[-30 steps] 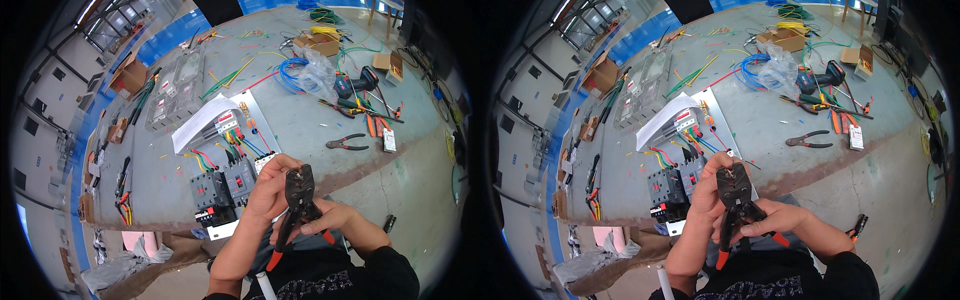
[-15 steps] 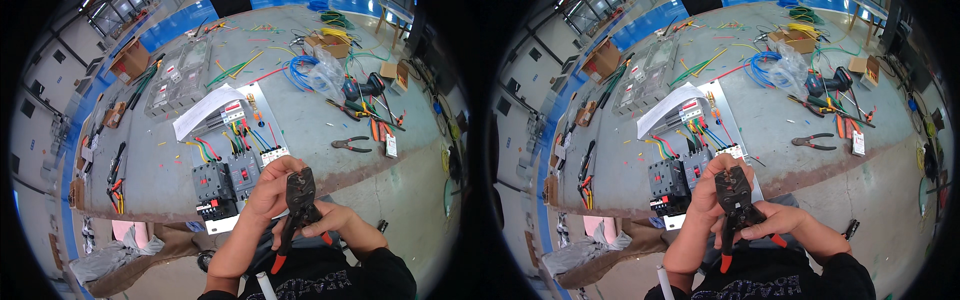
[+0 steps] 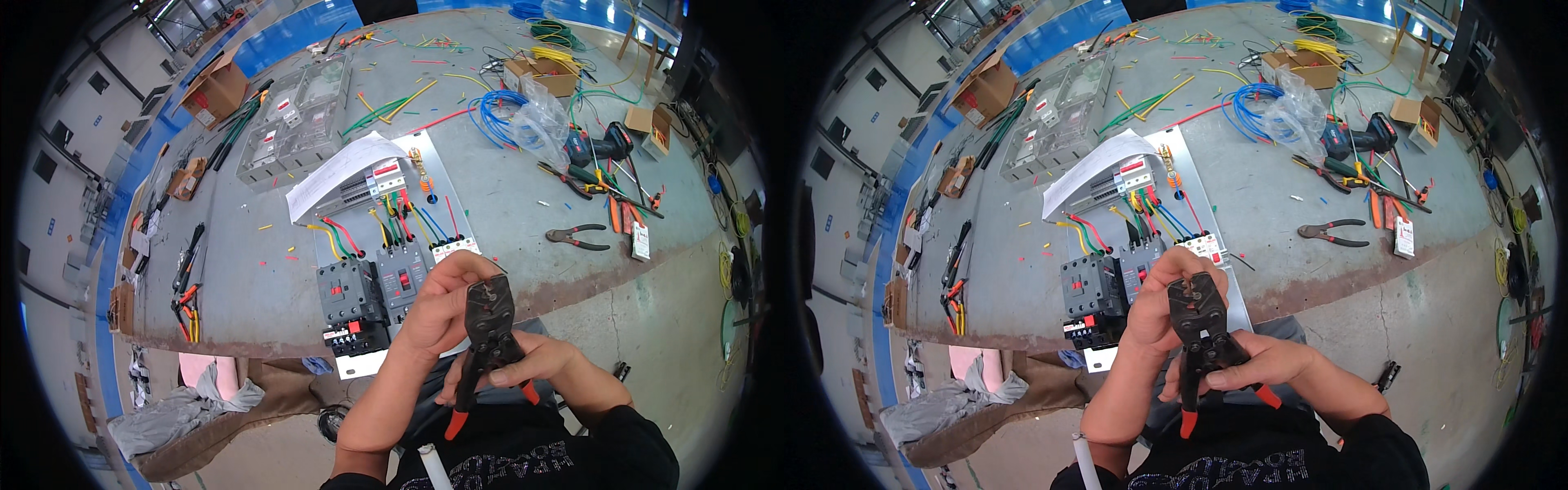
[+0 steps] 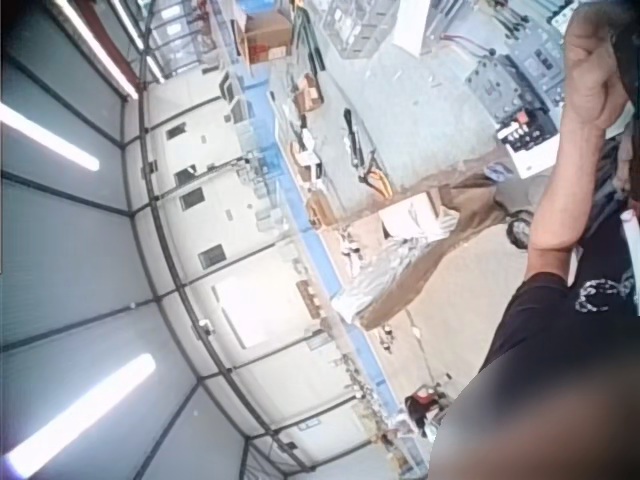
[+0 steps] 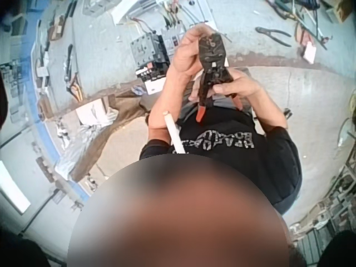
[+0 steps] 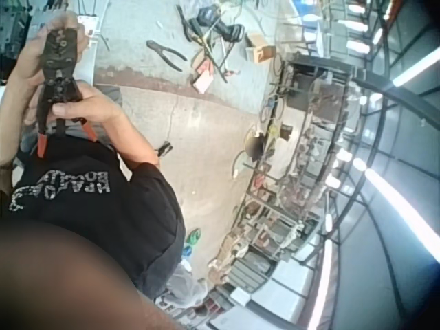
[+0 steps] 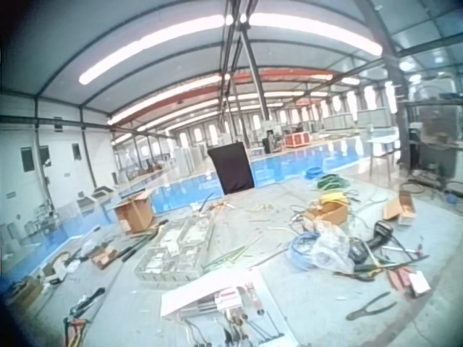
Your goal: The person assembles an electrical panel by stripping wires, crimping terminals, and connecting them to circuit breakers and a terminal block. They use pliers and a crimping tool to prepare and secure the connections.
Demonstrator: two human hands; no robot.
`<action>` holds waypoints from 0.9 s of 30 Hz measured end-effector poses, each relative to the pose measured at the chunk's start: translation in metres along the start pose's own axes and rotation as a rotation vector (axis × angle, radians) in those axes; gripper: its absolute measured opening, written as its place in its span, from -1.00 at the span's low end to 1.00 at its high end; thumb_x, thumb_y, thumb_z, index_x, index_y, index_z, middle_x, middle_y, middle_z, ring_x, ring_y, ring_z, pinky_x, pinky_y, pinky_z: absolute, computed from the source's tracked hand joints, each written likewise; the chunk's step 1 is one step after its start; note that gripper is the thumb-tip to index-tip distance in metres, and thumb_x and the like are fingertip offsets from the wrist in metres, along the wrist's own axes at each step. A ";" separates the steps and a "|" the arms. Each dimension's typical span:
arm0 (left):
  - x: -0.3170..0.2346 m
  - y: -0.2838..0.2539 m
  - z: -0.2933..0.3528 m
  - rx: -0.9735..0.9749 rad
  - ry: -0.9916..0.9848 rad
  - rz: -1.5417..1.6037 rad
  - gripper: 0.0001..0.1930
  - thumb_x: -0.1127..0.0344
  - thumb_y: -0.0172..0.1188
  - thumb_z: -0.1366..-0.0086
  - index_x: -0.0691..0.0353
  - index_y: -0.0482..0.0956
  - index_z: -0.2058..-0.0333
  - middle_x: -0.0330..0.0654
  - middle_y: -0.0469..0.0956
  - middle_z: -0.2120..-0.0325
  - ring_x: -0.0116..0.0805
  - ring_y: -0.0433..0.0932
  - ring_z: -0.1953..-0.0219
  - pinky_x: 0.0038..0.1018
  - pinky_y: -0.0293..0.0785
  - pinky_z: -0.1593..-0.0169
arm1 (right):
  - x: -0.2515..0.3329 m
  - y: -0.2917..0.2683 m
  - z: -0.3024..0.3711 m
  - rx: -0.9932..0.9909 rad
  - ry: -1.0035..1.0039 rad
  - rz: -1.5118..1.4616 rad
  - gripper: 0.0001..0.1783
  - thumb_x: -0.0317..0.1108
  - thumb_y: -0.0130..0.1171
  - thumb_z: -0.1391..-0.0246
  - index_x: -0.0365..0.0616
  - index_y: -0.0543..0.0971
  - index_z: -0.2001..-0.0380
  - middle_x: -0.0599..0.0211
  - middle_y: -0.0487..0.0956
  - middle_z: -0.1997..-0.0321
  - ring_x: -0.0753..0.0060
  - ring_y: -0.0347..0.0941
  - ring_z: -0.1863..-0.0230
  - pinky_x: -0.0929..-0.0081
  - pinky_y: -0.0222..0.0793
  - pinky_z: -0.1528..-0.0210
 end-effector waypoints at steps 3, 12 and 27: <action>0.002 -0.004 0.004 -0.023 0.067 -0.059 -0.84 0.47 0.29 -0.33 0.22 0.60 0.13 -0.04 0.57 0.31 -0.21 0.56 0.24 -0.36 0.60 0.26 | -0.002 0.000 -0.001 -0.001 0.005 -0.020 -0.47 -0.28 0.21 -0.36 -0.43 0.42 -0.24 -0.08 0.56 -0.21 -0.02 0.47 -0.36 0.11 0.35 -0.42; -0.009 -0.005 0.015 -0.144 0.490 -0.718 -0.81 0.54 0.29 -0.30 0.28 0.66 0.12 0.03 0.60 0.34 -0.13 0.69 0.32 -0.30 0.66 0.30 | -0.002 0.014 -0.008 0.063 0.045 -0.087 -0.38 -0.22 0.24 -0.36 -0.43 0.40 -0.31 -0.13 0.52 -0.29 0.03 0.44 -0.39 0.18 0.35 -0.42; -0.031 0.009 0.019 -0.015 0.224 -0.565 -0.73 0.25 0.29 -0.39 0.42 0.63 0.19 -0.02 0.60 0.31 -0.22 0.59 0.27 -0.37 0.53 0.22 | -0.001 0.013 -0.002 0.112 0.090 -0.067 -0.35 -0.24 0.19 -0.40 -0.41 0.32 -0.39 -0.08 0.56 -0.27 0.07 0.45 -0.38 0.20 0.30 -0.46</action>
Point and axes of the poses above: each hand's wrist, its own z-axis away from the middle knuckle, its own y-axis out of the palm, x = y × z, the point moved 3 cm from there along -z, towards the middle knuckle
